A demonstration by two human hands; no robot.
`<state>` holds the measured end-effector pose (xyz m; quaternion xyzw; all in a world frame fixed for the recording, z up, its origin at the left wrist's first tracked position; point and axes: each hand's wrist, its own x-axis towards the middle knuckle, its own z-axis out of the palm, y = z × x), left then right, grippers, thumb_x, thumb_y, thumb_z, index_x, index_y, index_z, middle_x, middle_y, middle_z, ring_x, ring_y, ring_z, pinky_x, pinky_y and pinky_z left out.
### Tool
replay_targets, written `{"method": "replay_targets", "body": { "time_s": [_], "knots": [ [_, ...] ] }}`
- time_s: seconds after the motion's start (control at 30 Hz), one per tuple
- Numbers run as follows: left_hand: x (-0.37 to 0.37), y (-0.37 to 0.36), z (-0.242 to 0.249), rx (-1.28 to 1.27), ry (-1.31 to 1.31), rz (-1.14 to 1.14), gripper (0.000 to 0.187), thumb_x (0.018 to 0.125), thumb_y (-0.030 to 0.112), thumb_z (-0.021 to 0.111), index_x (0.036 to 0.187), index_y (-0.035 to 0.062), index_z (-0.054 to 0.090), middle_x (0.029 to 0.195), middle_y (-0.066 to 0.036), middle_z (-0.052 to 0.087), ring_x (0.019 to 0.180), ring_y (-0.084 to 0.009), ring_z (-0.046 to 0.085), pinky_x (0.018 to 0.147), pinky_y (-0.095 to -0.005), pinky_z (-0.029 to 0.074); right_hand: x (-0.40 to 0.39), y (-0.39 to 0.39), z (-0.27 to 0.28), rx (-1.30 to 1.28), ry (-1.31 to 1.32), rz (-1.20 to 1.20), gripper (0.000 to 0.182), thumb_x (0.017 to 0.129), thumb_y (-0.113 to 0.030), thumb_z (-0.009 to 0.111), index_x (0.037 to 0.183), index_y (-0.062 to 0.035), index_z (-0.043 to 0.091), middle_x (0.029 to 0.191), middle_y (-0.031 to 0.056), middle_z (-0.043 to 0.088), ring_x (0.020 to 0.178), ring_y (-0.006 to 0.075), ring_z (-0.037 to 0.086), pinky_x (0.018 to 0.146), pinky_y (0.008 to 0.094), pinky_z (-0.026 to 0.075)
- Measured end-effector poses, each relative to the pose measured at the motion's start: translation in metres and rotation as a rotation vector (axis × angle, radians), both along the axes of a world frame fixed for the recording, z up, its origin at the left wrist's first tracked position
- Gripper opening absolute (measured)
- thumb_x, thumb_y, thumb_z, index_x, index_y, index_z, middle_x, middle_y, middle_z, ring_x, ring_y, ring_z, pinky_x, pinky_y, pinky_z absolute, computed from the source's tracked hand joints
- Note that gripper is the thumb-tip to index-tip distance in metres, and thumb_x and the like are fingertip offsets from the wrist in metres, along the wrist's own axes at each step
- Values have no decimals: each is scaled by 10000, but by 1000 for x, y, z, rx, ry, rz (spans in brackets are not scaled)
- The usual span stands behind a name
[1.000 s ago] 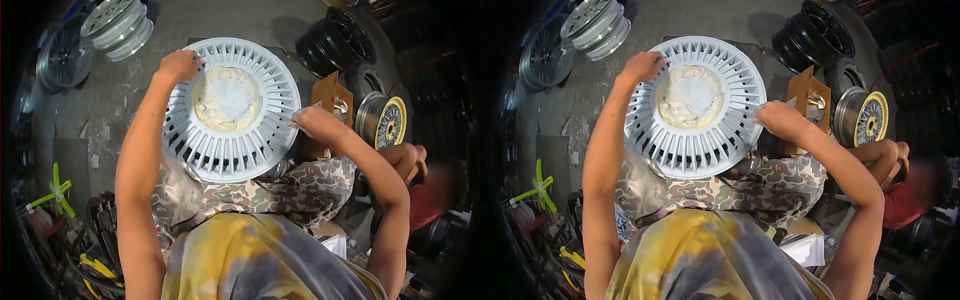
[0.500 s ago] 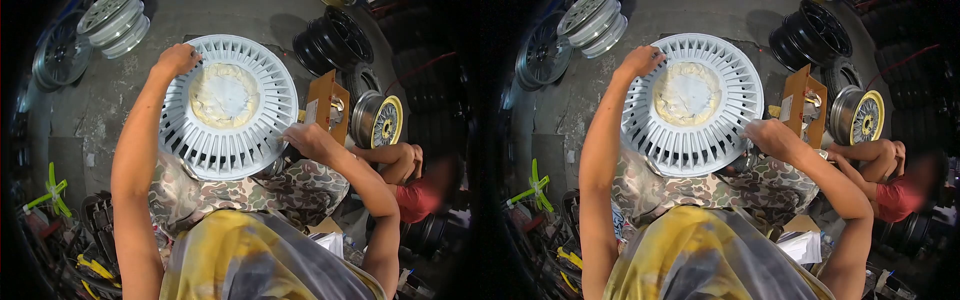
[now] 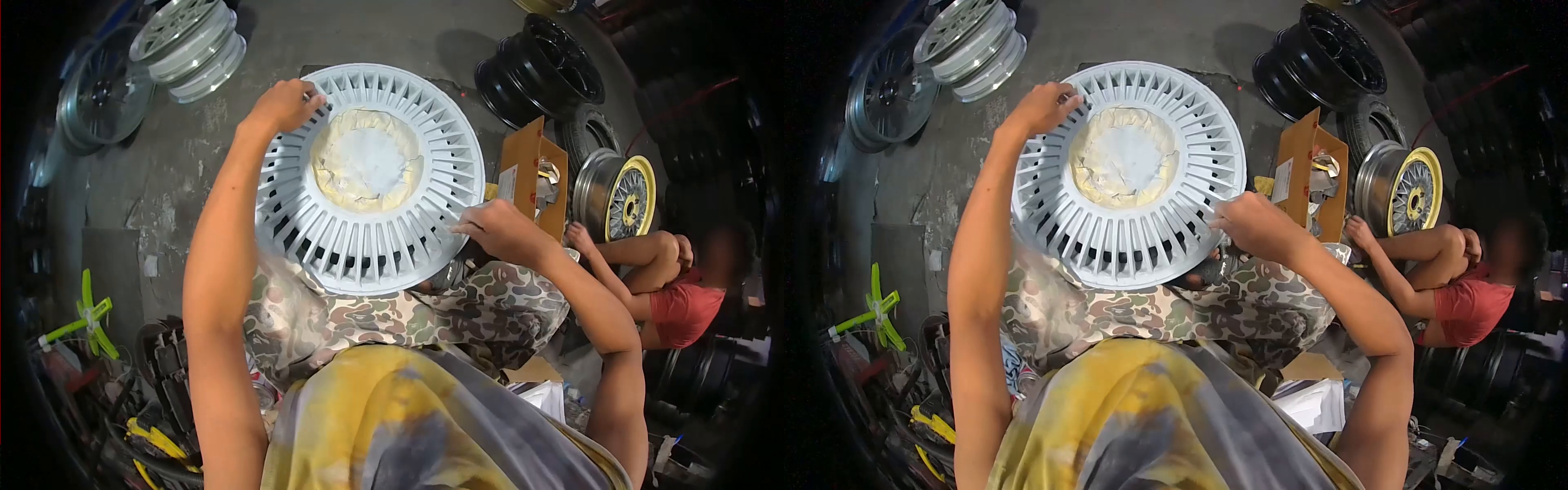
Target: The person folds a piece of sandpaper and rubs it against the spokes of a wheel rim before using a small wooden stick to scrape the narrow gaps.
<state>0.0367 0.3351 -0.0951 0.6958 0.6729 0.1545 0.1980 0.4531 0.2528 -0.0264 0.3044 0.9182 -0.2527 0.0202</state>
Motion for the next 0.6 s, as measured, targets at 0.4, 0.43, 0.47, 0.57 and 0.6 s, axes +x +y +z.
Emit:
{"method": "replay_targets", "body": {
  "time_s": [0.4, 0.43, 0.47, 0.57, 0.6],
  "knots": [
    [-9, -2, -5, 72, 1, -5, 359, 1002, 340, 645, 1135, 22, 750, 1048, -227, 762, 979, -405, 730, 871, -472, 559, 15, -20, -11, 273, -155, 142, 225, 928, -58, 571, 1148, -43, 614, 990, 156, 670, 875, 357, 715, 733, 471, 572],
    [-7, -1, -4, 77, 4, -13, 359, 1002, 340, 645, 1135, 22, 750, 1048, -227, 762, 979, -405, 730, 871, -472, 559, 14, -17, -15, 277, -153, 133, 225, 928, -58, 571, 1148, -43, 614, 990, 156, 670, 875, 357, 715, 733, 471, 572],
    [-4, 0, -4, 36, 14, -2, 354, 1002, 336, 647, 1132, 22, 749, 1047, -224, 763, 978, -403, 731, 871, -471, 560, 10, -11, -23, 316, -165, 178, 281, 932, -58, 564, 1208, -51, 614, 1004, 152, 673, 864, 357, 712, 731, 466, 570],
    [-9, -2, -4, 39, 11, 20, 347, 999, 331, 651, 1124, 23, 748, 1041, -220, 764, 975, -398, 732, 872, -468, 560, 4, 3, -9, 430, -79, 178, 321, 949, -53, 569, 1263, -53, 637, 991, 139, 680, 827, 338, 710, 716, 435, 569],
    [-9, -7, -6, 71, 0, 13, 343, 997, 331, 654, 1120, 25, 748, 1036, -217, 765, 973, -395, 733, 872, -467, 560, 4, 2, 5, 490, 19, 115, 306, 962, -50, 580, 1258, -47, 659, 963, 129, 685, 801, 319, 711, 702, 411, 569]
  ]
}}
